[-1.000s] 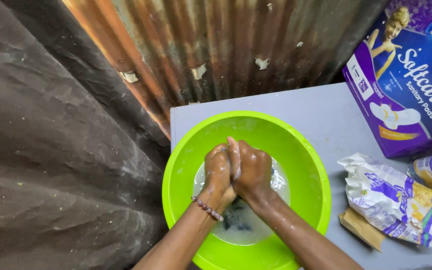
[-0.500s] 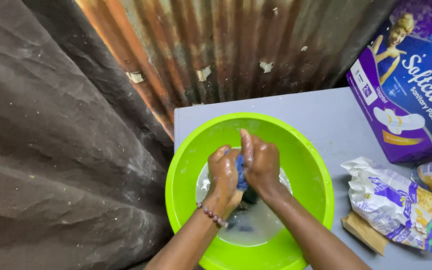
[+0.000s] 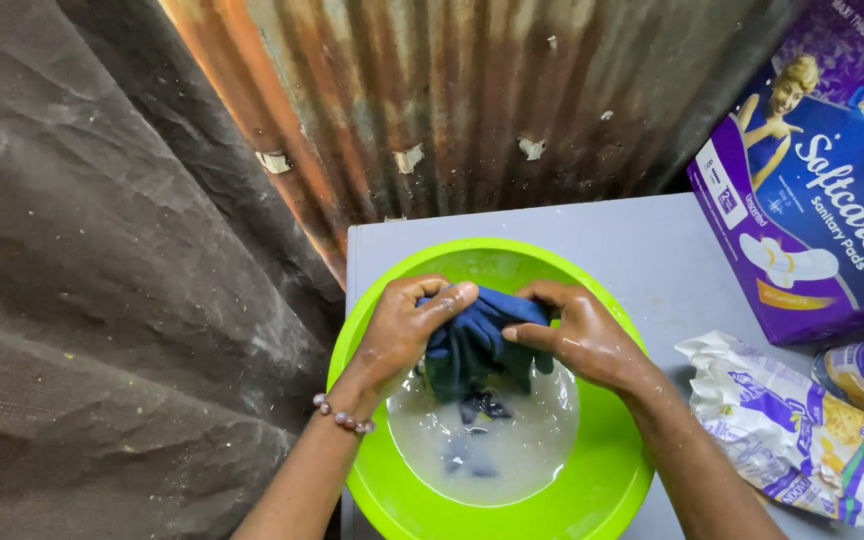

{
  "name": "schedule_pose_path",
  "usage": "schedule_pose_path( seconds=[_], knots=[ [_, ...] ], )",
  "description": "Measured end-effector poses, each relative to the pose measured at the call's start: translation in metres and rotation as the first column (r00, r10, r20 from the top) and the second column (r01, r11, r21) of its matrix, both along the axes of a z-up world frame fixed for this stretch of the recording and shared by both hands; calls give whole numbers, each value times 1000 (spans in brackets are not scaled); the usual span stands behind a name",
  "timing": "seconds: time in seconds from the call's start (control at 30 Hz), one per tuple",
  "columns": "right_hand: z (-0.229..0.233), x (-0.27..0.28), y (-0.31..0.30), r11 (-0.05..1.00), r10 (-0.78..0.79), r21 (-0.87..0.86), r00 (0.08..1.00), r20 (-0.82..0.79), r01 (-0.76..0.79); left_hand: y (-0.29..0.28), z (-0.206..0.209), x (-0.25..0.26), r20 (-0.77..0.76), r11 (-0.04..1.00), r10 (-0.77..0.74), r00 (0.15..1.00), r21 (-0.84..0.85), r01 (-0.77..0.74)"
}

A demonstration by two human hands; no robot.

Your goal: Hand washing a blue cloth in a basin of water and then using it to wipe a surface.

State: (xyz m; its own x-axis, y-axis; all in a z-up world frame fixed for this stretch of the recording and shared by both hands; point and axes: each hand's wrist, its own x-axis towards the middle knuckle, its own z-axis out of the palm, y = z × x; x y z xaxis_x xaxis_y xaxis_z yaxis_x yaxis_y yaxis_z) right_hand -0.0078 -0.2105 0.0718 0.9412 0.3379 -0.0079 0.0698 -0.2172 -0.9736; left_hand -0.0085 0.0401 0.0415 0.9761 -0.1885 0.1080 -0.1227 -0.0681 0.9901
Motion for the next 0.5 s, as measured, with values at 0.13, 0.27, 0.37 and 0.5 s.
schedule_pose_path(
  seconds=[0.13,0.27,0.37,0.5],
  knots=[
    [-57,15,-7,970,-209,127,978,11,206,-24,12,-10,-232,854,147,962,-461,-242],
    [-49,-5,39,813,-424,421,905,-47,403,-49,30,-30,-544,634,89,834,-615,-469],
    [-22,-47,79,942,-332,93,856,397,323,-50,-53,1,-621,666,95,778,-541,-514],
    [-51,-75,117,933,-80,-179,664,743,313,-53,-38,2,-693,782,-64,718,-482,-396]
  ],
)
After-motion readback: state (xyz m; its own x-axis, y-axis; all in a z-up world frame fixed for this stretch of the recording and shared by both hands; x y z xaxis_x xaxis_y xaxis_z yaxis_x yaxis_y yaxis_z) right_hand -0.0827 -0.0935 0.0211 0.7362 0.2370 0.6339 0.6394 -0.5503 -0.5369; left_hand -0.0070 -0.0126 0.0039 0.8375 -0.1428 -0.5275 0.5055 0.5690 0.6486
